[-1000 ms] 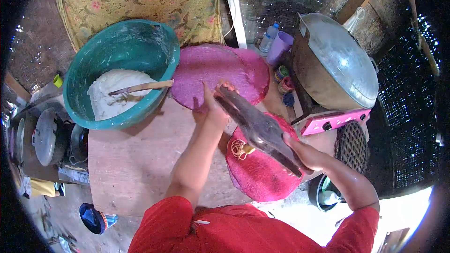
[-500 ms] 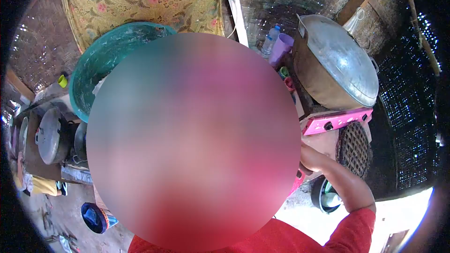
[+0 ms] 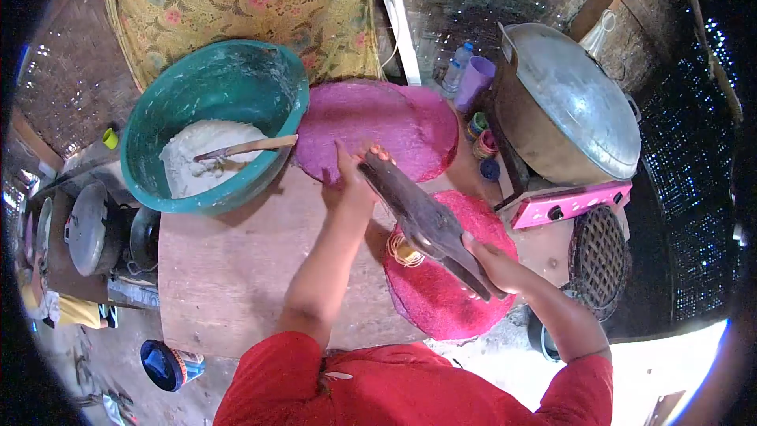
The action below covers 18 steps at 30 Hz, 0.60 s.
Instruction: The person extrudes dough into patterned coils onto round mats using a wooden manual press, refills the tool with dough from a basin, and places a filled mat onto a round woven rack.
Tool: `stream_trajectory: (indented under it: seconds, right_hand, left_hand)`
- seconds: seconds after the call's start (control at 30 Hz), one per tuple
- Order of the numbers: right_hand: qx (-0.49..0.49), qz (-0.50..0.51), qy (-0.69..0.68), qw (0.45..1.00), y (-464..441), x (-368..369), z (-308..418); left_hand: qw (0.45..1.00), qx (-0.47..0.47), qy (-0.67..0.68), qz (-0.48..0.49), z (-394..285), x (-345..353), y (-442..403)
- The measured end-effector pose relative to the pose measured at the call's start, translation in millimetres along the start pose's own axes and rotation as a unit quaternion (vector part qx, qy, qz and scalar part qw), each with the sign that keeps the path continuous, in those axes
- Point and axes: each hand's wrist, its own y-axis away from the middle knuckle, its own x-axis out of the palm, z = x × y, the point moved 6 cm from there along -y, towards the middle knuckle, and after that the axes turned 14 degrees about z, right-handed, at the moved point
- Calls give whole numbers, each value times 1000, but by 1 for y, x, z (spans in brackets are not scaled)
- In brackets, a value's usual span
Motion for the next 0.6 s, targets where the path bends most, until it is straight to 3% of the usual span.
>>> stream_trajectory:
  seconds: [0.13, 0.33, 0.53, 0.6]
  right_hand:
    - [10, -6, 9, 1000, 1, -7, -16]
    - [13, -79, 56, 995, -10, -18, -42]
    - [-41, -144, 128, 981, -14, -15, -31]
    - [-60, -159, 177, 969, -3, -12, -12]
  left_hand:
    - [998, -1, 58, -25, 25, -25, -4]
    - [998, -51, 21, 7, 45, -27, -22]
    - [996, -33, 20, 82, 36, -12, -38]
    - [976, -70, 140, 153, 27, -1, -48]
